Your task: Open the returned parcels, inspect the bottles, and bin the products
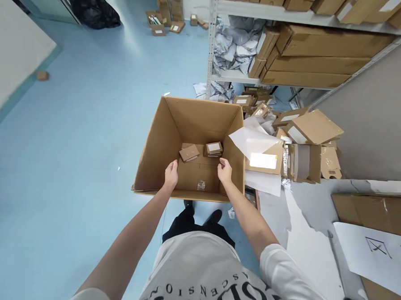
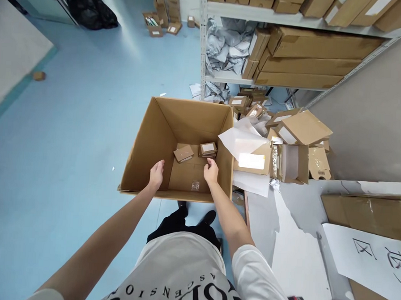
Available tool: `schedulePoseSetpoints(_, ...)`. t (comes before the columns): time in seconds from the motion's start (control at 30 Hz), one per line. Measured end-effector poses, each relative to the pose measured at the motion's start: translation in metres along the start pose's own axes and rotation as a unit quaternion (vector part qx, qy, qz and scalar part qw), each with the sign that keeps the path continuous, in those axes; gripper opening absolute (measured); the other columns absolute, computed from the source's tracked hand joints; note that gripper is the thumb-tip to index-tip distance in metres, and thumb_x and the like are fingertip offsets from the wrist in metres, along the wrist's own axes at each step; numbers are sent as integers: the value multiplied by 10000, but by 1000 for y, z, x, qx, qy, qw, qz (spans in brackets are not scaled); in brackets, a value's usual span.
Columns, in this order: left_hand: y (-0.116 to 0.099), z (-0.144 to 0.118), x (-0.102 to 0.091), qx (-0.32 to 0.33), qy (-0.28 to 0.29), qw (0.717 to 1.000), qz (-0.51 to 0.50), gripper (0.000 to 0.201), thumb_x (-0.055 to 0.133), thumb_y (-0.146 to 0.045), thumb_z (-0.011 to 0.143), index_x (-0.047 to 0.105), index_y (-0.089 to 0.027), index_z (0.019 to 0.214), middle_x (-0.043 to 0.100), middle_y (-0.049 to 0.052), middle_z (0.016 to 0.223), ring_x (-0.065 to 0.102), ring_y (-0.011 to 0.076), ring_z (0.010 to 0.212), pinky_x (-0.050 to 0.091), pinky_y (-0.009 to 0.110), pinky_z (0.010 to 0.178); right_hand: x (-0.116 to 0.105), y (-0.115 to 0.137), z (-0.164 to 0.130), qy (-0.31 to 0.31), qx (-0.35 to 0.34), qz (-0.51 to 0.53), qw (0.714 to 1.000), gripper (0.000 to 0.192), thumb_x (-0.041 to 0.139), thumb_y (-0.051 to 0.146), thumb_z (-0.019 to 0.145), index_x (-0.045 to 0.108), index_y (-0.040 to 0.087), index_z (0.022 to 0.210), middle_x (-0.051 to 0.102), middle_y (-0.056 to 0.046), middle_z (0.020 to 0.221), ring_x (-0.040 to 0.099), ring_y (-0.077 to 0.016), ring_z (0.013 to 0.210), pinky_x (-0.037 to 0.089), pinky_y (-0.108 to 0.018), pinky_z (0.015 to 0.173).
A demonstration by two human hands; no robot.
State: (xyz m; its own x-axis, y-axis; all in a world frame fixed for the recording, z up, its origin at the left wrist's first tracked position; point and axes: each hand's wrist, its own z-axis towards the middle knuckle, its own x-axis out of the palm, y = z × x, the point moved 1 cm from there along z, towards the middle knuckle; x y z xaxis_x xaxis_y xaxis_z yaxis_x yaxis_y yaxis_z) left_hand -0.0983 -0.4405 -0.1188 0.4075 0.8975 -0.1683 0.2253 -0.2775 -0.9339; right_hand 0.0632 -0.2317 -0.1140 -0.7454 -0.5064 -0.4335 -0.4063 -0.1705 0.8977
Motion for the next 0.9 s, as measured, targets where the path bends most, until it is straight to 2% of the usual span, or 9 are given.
schedulePoseSetpoints(0.23, 6, 48, -30, -25, 22, 999, 13, 530, 447, -542, 909, 568, -162, 1258, 523, 134, 1385, 452, 243, 1320, 321, 373, 1119, 42, -9, 11, -15, 47, -37, 998, 382, 485, 163, 803, 597, 133, 1167, 646, -135, 1200, 607, -204, 1123, 428, -408, 1040)
schedulePoseSetpoints(0.47, 26, 82, -30, -43, 32, 998, 30, 517, 457, -539, 905, 592, -162, 1232, 547, 132, 1359, 464, 253, 1310, 302, 384, 1134, 51, -30, 19, -28, 117, -62, 991, 382, 519, 165, 778, 621, 150, 1145, 664, -133, 1176, 619, -219, 1118, 426, -425, 1047)
schedulePoseSetpoints(0.7, 41, 105, -3, -44, 67, 995, 57, 559, 400, -552, 920, 532, -186, 1321, 469, 110, 1438, 374, 250, 1376, 240, 386, 1172, 48, -54, 46, -19, 179, -42, 983, 413, 525, 312, 835, 608, 146, 1204, 636, -151, 1237, 603, -237, 1159, 423, -405, 1053)
schedulePoseSetpoints(0.8, 54, 119, 20, -66, 75, 993, 56, 579, 401, -566, 912, 497, -213, 1361, 406, 78, 1488, 295, 243, 1417, 197, 362, 1191, 52, -74, 69, -12, 192, -27, 981, 443, 494, 331, 857, 589, 146, 1249, 611, -150, 1278, 580, -227, 1197, 405, -379, 1072)
schedulePoseSetpoints(0.9, 80, 142, 51, -89, 79, 991, 59, 588, 393, -560, 916, 472, -212, 1384, 380, 76, 1503, 272, 249, 1425, 177, 372, 1197, 63, -110, 102, -8, 194, -32, 980, 453, 489, 317, 858, 578, 159, 1273, 597, -140, 1302, 563, -228, 1220, 394, -394, 1079)
